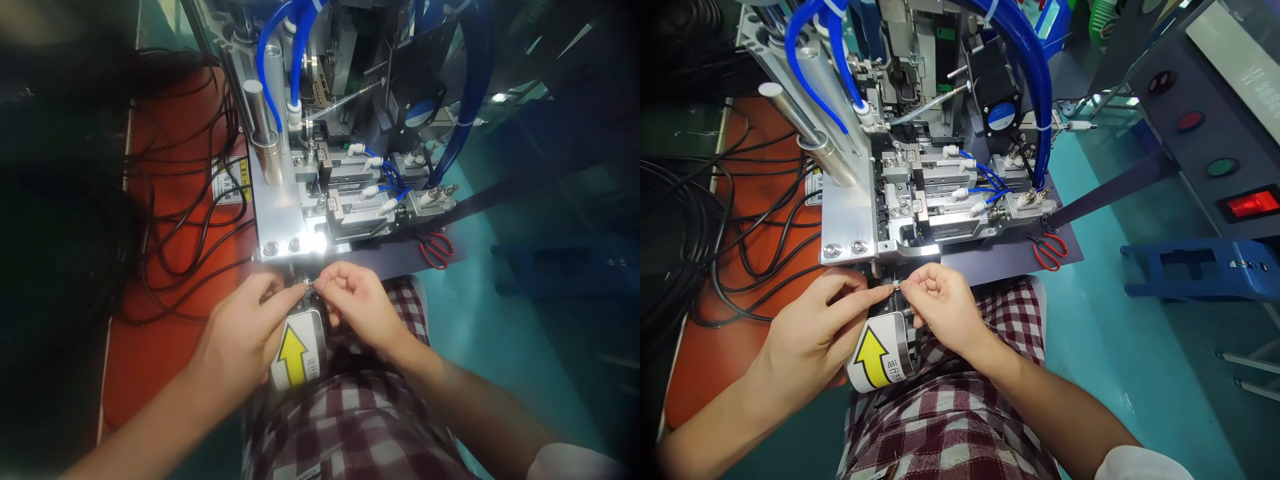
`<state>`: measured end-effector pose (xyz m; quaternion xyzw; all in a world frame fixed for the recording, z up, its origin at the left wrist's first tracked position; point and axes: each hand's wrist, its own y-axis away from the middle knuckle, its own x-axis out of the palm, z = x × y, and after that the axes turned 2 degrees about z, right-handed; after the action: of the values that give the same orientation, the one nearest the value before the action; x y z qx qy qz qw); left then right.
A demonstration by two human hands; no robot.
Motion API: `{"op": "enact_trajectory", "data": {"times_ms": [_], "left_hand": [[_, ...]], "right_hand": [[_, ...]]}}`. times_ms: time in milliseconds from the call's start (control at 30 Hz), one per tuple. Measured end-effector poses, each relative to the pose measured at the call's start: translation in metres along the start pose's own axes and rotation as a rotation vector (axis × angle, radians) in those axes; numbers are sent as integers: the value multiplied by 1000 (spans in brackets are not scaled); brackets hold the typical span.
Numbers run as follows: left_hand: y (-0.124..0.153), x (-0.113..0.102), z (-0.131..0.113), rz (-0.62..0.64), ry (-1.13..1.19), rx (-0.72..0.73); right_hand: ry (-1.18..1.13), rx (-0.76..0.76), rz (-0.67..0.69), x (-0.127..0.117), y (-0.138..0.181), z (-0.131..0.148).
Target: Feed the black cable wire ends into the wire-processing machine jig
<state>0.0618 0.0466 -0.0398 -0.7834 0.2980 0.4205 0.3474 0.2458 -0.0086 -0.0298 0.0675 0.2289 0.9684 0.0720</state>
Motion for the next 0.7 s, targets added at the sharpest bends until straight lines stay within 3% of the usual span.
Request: {"op": "enact_trajectory", "data": {"times_ms": [467,700], "left_hand": [[-3,-3,-1,-12,-19,16],[-2,-1,-1,-13,-4,18]], "right_hand": [[-9,-23,-13,-2,0,-4],[163,-114,-71,2,1,-8]]}}
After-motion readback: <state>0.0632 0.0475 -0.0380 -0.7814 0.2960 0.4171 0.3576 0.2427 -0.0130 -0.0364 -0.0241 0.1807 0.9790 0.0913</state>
